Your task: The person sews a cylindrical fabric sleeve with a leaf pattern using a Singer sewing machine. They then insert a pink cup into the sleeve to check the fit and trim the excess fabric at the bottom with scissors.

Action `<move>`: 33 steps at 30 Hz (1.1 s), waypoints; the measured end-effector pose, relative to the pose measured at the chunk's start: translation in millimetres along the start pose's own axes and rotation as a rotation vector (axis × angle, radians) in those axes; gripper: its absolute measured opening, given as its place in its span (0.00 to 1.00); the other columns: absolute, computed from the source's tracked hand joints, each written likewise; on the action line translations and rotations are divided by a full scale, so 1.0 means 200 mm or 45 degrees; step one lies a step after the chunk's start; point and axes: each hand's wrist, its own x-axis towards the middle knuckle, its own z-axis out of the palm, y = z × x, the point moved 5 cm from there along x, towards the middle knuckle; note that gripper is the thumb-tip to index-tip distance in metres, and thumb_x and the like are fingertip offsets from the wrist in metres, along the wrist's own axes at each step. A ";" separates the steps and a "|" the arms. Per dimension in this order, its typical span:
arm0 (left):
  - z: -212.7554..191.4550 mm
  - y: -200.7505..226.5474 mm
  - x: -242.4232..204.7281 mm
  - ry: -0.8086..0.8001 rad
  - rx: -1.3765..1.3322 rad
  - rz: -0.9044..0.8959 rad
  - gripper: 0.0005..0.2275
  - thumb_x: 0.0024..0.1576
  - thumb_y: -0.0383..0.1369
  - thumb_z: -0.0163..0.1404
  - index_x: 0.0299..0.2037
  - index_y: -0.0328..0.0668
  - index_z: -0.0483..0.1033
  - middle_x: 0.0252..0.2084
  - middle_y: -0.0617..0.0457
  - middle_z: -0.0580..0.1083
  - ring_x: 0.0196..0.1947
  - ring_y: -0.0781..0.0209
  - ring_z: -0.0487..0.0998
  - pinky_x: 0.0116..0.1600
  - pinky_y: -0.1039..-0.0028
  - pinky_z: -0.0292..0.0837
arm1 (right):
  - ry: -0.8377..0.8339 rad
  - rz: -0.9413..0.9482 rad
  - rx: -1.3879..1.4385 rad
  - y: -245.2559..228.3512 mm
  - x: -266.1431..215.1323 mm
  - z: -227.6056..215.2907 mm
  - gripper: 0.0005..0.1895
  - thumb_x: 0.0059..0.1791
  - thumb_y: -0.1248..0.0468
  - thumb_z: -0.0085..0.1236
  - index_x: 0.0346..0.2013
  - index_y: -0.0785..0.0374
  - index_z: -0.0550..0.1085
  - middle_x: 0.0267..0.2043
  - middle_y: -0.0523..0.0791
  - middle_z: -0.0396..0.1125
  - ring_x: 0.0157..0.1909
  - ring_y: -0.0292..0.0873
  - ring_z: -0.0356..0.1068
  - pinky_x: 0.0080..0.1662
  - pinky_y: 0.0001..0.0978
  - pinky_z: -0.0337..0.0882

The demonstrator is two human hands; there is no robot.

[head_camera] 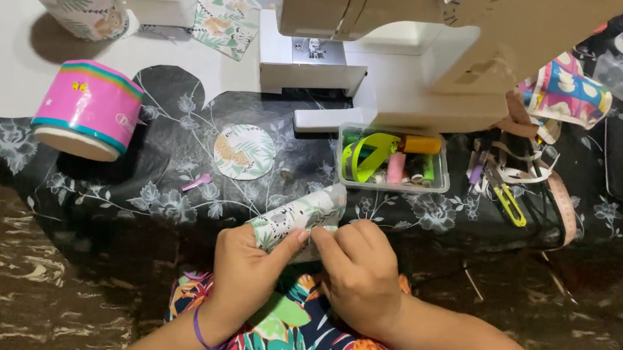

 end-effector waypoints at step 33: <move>0.05 0.09 -0.03 -0.303 -1.019 -0.313 0.17 0.64 0.29 0.59 0.22 0.48 0.69 0.17 0.63 0.58 0.17 0.71 0.52 0.23 0.74 0.45 | 0.249 0.425 0.504 0.18 -0.05 -0.02 0.11 0.49 0.77 0.63 0.43 0.62 0.84 0.42 0.49 0.77 0.41 0.44 0.79 0.46 0.31 0.80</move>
